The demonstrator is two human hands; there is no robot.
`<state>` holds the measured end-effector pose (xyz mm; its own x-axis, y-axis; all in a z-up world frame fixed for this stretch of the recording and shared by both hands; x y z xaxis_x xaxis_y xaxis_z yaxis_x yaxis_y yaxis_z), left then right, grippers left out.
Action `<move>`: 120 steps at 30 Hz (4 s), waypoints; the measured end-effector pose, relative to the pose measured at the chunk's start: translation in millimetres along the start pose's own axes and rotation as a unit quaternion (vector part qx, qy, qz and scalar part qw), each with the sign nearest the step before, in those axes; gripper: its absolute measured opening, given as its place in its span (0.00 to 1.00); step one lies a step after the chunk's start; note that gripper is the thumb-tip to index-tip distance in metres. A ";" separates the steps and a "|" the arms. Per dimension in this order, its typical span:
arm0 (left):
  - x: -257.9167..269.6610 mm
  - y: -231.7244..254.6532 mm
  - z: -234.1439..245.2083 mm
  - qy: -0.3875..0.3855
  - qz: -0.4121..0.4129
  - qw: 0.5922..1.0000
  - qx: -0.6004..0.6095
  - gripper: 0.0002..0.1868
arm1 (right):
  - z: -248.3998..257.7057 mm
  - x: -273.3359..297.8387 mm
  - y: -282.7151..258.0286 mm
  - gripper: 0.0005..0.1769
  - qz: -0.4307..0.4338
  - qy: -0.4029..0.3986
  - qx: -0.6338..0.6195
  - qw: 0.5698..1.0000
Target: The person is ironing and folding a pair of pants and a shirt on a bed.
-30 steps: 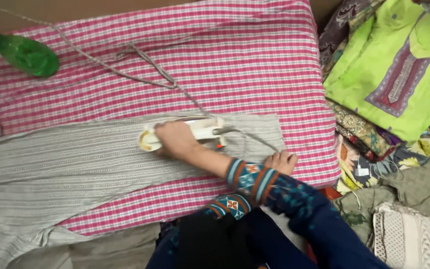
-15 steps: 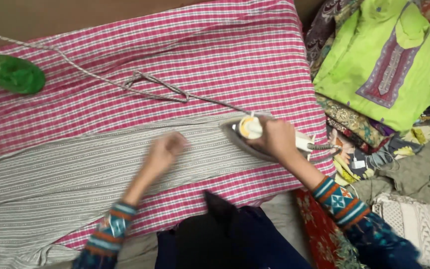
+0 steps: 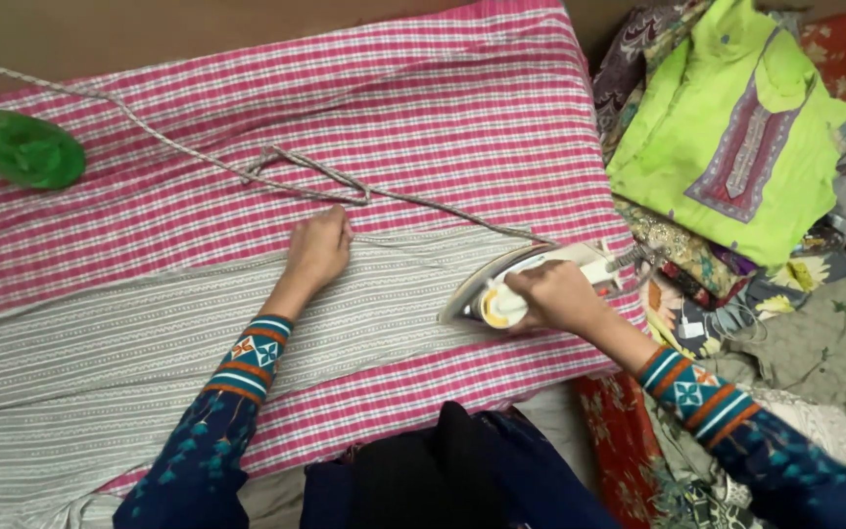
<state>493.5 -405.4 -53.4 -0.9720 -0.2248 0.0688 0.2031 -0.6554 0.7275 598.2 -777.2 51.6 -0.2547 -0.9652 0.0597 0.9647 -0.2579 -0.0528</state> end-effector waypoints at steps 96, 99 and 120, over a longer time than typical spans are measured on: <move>393.6 -172.1 24.8 0.567 0.109 0.273 0.769 0.22 | -2.6 -106.4 -156.1 0.36 0.007 -0.073 -0.010 0.997; 391.1 -158.2 26.9 0.573 0.112 0.293 0.757 0.22 | -2.5 -134.4 -190.9 0.36 0.041 -0.079 -0.018 0.996; 405.1 -138.0 33.7 0.585 0.252 0.575 0.512 0.10 | -22.7 -151.4 -200.3 0.48 -0.078 -0.095 -0.003 0.992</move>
<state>67.7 -381.8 -103.0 0.0477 -0.9248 0.3774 -0.3350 0.3411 0.8783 442.0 -580.4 30.6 -0.3827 -0.8882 0.2541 0.9143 -0.4037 -0.0341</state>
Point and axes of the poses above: each hand's wrist, its own x-axis away from the middle knuckle, its own z-axis out of the back of the hand, y = z × x, the point moved 1 cm from there along -x, towards the middle knuckle, and after that the axes turned 12 degrees about x, right-handed, at the moved point
